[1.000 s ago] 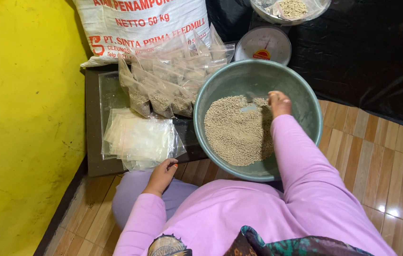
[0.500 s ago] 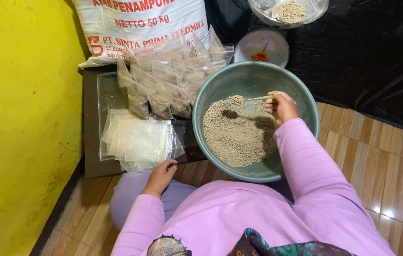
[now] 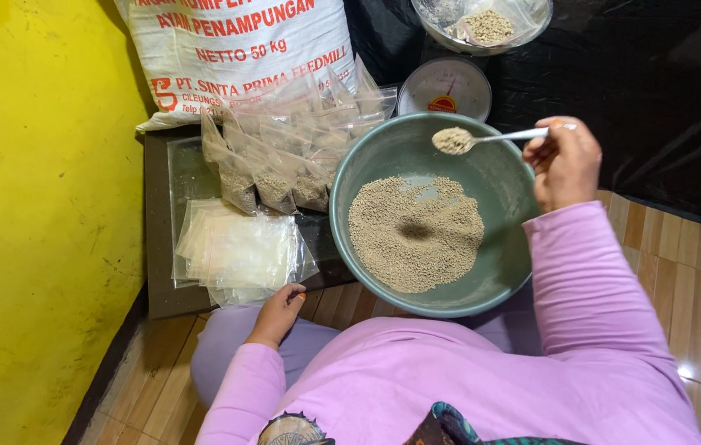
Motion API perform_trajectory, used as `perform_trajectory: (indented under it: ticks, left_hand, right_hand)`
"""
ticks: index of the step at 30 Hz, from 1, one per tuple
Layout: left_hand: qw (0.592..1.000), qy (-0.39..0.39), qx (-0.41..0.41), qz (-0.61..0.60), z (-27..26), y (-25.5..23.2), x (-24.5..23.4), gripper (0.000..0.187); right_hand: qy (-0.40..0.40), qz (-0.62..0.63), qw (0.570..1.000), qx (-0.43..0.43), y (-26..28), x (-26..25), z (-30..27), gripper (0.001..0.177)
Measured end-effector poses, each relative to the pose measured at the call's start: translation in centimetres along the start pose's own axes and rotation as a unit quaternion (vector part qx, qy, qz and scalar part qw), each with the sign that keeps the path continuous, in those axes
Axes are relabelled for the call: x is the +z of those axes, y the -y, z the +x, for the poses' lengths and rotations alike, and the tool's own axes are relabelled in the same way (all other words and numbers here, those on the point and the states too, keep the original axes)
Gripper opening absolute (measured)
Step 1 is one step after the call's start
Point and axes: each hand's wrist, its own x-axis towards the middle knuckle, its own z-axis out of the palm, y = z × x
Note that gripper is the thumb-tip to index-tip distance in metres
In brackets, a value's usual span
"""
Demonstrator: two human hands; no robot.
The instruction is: The person scoops granular feed from a large green bowl into a plastic bag using a small scoop, then places the filled bag onto a weighing scale. The person repeats this process multiple times, filling several bags and weighing them.
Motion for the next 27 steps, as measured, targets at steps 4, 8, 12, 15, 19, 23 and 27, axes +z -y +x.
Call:
perform_trajectory:
  ticks: [4, 8, 12, 15, 19, 23, 27]
  left_hand:
    - [0.999, 0.017, -0.034, 0.000, -0.3, -0.7, -0.2, 0.029]
    - [0.999, 0.013, -0.034, -0.003, -0.1, -0.7, -0.2, 0.031]
    - [0.999, 0.016, -0.048, -0.011, -0.4, -1.0, -0.3, 0.031]
    - [0.999, 0.012, -0.048, -0.009, -0.1, -0.7, -0.2, 0.031]
    - [0.999, 0.012, -0.050, -0.010, 0.0, -0.8, -0.2, 0.031]
    - [0.999, 0.012, -0.040, -0.004, 0.5, 0.0, 0.0, 0.032]
    - [1.000, 0.003, -0.017, -0.008, 0.8, 1.2, 0.2, 0.033]
  right_hand:
    - [-0.033, 0.005, 0.999, -0.020, 3.7, 1.5, 1.0, 0.017]
    - [-0.025, -0.002, 0.999, -0.041, 7.7, 3.8, 1.6, 0.017]
    - [-0.037, -0.017, 0.997, -0.067, 9.0, 5.2, 6.0, 0.016]
    - [-0.054, -0.006, 0.996, -0.075, 8.3, 5.9, 10.0, 0.018]
    - [-0.059, -0.004, 0.995, -0.083, 7.8, 6.4, 10.1, 0.028]
    - [-0.031, 0.052, 0.996, -0.070, 7.2, 5.4, 4.0, 0.028]
    - [0.084, -0.249, 0.918, -0.298, 0.4, -1.2, 0.8, 0.025]
